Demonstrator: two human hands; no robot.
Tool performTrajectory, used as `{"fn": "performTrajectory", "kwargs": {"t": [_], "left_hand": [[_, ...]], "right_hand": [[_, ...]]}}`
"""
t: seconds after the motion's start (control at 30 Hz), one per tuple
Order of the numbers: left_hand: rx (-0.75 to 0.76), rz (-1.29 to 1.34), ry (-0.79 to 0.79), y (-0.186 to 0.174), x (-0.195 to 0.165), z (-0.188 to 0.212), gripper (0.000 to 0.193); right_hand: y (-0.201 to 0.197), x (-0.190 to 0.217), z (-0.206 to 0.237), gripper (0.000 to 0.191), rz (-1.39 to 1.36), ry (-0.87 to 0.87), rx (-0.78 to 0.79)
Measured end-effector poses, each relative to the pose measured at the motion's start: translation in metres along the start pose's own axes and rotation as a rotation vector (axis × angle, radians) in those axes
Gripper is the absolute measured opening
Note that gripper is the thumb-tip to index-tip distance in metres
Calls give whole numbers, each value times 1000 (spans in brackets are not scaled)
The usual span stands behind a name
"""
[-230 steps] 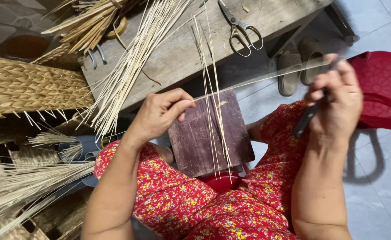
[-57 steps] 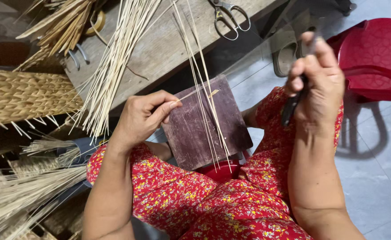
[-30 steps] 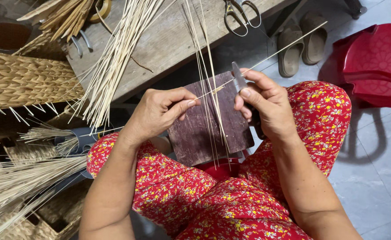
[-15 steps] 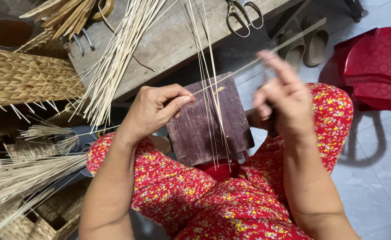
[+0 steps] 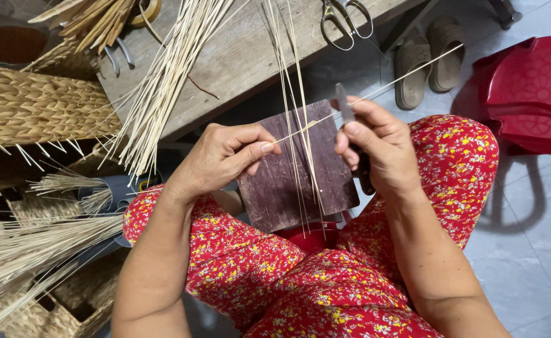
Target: The person sits on the floor and shaves thin strips off long bamboo sticks with a knife, drawing the blade along the stick over a small wooden board. They set finished sticks aside and pick up new sticks from the pile, repeating the shaving on each stick.
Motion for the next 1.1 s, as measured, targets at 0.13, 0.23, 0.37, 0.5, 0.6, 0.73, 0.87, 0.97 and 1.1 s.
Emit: {"fn": "performTrajectory", "kwargs": {"t": [0.13,0.23,0.37,0.5,0.6,0.73,0.87,0.97,1.1], "left_hand": [[-7,2,5,-4,1,4,20],[-14,26,-7,-7,3,7,19],[-53,24,-13,-11,5,10,20],[-72,15,-27,-10,4,8,22],[-35,21,-35,-3,3,3,22],[34,23,-17,3,2,0,23],[29,-1,11,6,5,-2,22],[3,37,68,10,6,-5,21],[-16,6,65,9,4,-6,20]], "right_hand": [[-13,8,-1,34,-19,-14,-94],[-30,22,2,32,-36,-92,-188],[-48,44,5,32,-75,-264,-282],[-32,39,7,47,64,-222,-189],[-4,12,7,55,162,-12,43],[12,-8,3,44,86,39,123],[12,-12,0,40,42,31,116],[13,-13,0,39,28,13,120],[9,-8,0,39,4,20,82]]}}
Point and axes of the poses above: each hand's wrist, its own z-axis away from the middle knuckle, its own y-axis out of the palm, x = y × z, the point moved 2 cm from there along -z, towards the middle knuckle, and after that the axes turned 4 degrees about z, right-handed, at the moved point
